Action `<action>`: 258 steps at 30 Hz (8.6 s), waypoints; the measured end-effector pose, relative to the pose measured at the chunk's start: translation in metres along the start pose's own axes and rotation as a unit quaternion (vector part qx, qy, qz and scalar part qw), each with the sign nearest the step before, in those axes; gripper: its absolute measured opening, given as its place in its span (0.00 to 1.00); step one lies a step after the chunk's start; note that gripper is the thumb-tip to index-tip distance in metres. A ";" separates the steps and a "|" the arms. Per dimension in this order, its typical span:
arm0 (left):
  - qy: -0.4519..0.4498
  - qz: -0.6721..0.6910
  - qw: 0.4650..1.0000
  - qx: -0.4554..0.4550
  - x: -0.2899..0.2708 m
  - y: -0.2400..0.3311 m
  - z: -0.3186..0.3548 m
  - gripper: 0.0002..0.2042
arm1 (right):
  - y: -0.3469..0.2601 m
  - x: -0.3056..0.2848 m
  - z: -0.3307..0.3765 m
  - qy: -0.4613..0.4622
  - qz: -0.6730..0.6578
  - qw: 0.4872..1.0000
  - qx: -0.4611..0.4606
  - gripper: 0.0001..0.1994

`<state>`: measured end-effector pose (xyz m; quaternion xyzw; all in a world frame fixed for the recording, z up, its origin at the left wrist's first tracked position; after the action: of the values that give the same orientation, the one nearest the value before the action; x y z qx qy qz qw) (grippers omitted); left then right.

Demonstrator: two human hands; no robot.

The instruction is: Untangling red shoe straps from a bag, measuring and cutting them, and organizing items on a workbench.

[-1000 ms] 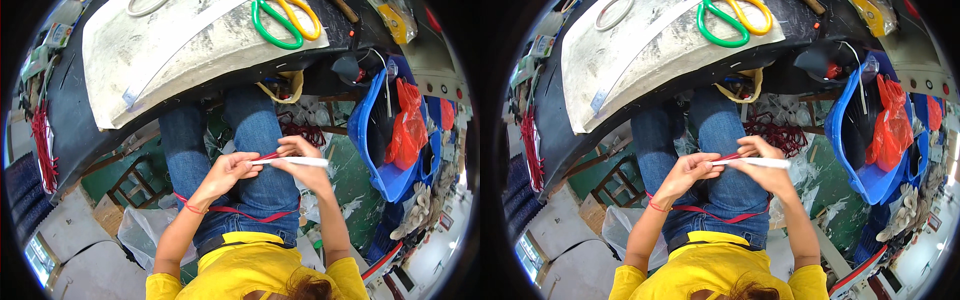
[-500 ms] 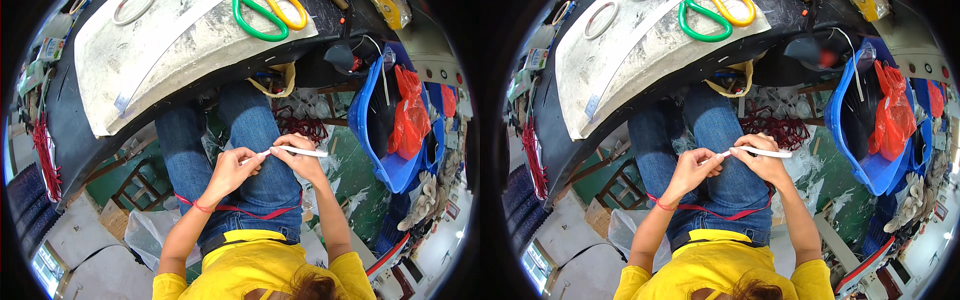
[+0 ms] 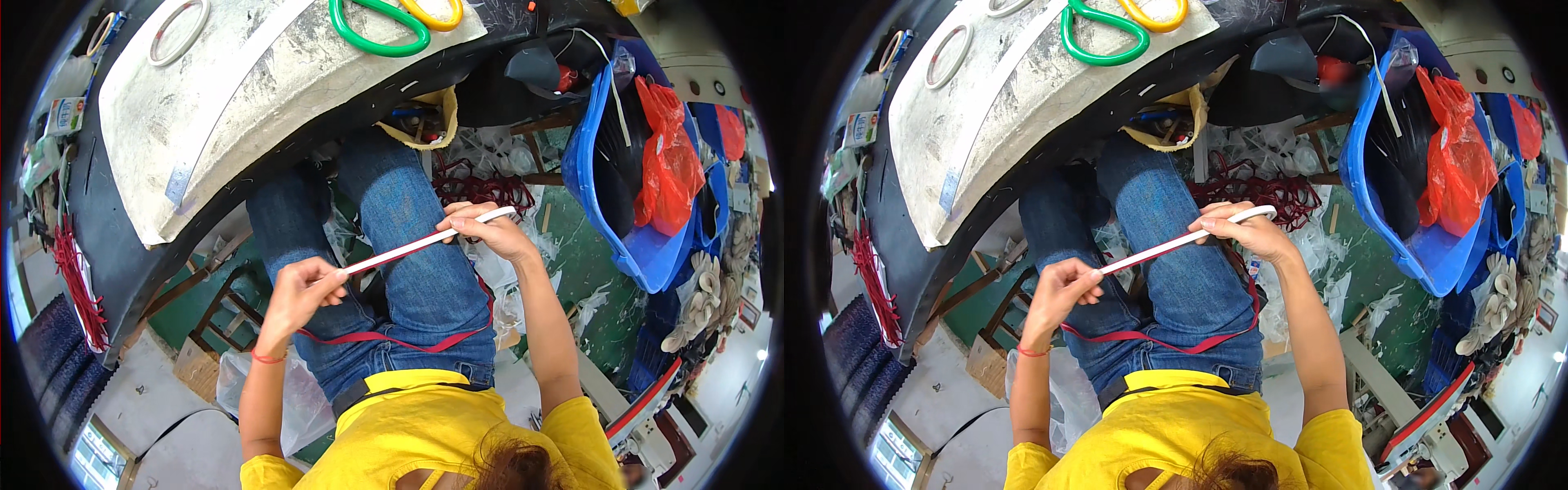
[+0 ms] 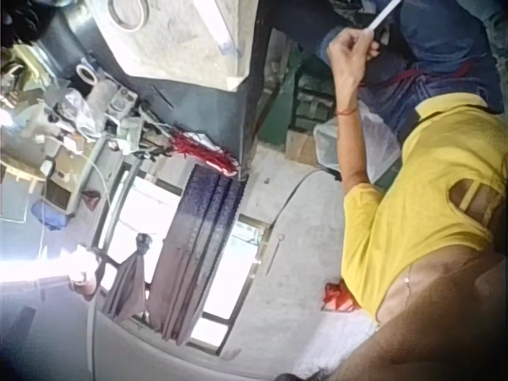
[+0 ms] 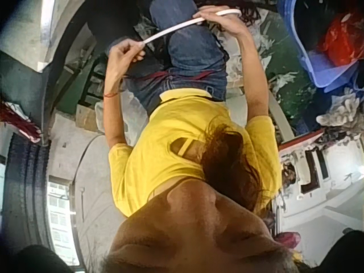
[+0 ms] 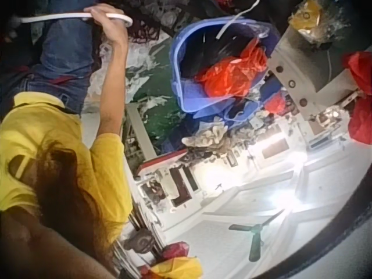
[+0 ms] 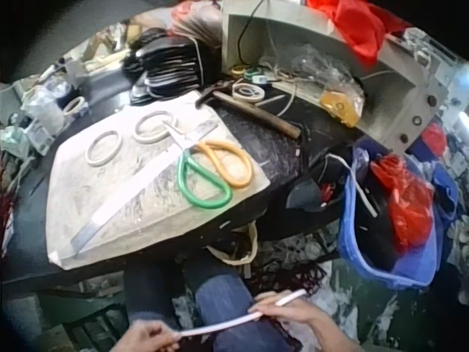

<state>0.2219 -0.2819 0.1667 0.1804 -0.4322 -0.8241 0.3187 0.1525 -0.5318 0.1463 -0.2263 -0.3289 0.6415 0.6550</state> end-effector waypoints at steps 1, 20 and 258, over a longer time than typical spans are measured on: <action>0.010 -0.001 1.000 0.002 -0.011 -0.002 0.006 0.09 | 0.003 0.001 -0.002 -0.009 -0.014 1.000 0.007 0.15; 0.234 -0.567 0.789 -0.010 -0.247 -0.092 0.123 0.12 | -0.007 0.005 -0.006 -0.018 -0.026 0.999 -0.020 0.13; 0.095 -0.305 0.910 0.266 0.023 0.088 -0.020 0.14 | -0.003 -0.007 -0.009 0.000 -0.062 0.998 -0.033 0.16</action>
<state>0.2493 -0.3471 0.2280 0.4586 -0.5268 -0.7150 0.0315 0.1611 -0.5375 0.1413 -0.2268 -0.3633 0.5882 0.6860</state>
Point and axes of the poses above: each hand's wrist, its own z-axis away from the middle knuckle, its own x-axis out of the palm, y = z × x, the point moved 10 cm from there along -z, towards the middle knuckle, and after that the axes turned 15 degrees about x, right-handed, at the moved point
